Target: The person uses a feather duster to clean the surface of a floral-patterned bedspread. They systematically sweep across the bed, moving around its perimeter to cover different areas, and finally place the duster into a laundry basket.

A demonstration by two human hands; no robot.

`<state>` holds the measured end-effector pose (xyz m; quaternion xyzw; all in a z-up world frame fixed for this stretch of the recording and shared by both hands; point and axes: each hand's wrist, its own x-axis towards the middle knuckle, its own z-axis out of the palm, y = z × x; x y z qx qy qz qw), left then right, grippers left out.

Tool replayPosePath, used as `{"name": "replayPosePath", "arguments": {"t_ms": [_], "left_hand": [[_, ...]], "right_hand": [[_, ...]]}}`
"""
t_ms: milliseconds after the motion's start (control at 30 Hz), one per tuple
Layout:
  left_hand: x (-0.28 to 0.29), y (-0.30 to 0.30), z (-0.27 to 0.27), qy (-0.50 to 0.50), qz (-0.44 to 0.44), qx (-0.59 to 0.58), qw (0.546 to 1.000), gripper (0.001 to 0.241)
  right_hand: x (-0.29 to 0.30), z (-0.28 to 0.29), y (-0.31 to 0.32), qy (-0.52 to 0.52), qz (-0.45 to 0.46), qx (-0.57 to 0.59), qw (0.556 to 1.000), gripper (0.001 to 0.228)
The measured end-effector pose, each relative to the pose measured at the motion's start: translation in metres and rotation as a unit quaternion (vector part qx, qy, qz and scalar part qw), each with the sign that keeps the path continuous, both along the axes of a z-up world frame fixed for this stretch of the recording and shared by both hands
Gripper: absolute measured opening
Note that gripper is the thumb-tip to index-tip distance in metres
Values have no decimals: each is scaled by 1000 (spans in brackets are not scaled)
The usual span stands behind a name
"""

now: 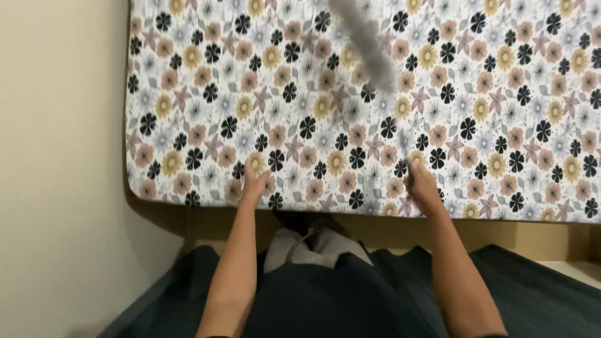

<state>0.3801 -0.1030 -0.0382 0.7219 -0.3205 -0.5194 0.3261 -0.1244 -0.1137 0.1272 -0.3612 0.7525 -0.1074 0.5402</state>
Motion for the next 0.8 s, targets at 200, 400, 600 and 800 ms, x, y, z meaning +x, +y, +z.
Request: {"name": "replayPosePath", "arguments": {"t_ms": [200, 400, 600, 800], "left_hand": [[-4, -7, 86, -6, 32, 156, 987, 100], [56, 55, 30, 90, 203, 69, 973, 96], [95, 68, 13, 96, 287, 176, 937, 84], [176, 21, -23, 102, 268, 43, 957, 80]], "right_hand": [[88, -81, -33, -224, -161, -61, 959, 53], [112, -60, 36, -32, 461, 29, 887, 49], [76, 59, -60, 27, 285, 46, 957, 44], [82, -37, -117, 6, -34, -30, 999, 41]]}}
